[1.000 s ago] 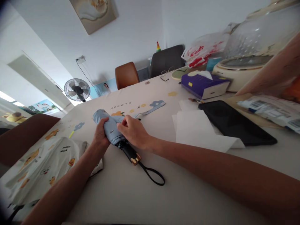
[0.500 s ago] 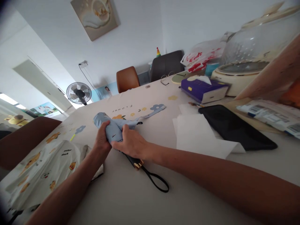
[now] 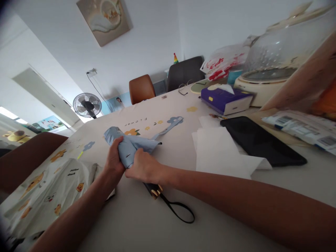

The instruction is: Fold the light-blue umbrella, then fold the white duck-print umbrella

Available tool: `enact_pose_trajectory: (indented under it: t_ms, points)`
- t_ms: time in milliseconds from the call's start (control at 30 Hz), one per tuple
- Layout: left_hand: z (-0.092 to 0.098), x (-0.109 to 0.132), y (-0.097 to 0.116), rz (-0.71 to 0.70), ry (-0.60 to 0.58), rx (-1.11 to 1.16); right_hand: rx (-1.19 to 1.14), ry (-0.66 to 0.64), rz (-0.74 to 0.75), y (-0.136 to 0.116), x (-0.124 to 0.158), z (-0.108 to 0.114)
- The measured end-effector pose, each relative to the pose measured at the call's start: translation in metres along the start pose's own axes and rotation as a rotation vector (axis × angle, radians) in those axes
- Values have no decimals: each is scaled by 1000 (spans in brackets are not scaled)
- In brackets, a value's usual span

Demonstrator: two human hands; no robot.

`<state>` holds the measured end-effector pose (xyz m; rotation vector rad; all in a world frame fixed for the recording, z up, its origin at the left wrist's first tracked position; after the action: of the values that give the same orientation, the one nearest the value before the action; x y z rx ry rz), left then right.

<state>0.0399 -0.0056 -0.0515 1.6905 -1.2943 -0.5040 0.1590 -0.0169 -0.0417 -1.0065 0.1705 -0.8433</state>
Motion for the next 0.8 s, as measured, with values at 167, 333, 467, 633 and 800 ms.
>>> enact_pose_trajectory:
  t_ms: [167,333,467,633,800]
  points:
    - [-4,-2,0,12,-50,-18,-118,-65,-3,3,-1,-1]
    - [-2,-9,9,53,-41,1,-213,-136,55,6,0,-3]
    - [9,-22,22,56,22,4,-347,-239,140,9,0,-12]
    - [20,-32,29,66,18,2,-537,-336,98,14,-2,-20]
    - [18,-30,30,41,-7,-35,-585,-333,63,13,-1,-21]
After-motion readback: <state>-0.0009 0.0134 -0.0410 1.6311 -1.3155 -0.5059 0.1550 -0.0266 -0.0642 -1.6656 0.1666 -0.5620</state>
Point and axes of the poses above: each hand's wrist, its own x-axis away from the middle knuckle, its own z-axis out of the back of the hand, y = z × x, the point moved 2 cm from there along -x, towards the middle knuckle, and after that the axes turned 12 degrees about -y, right-handed, at the moved point
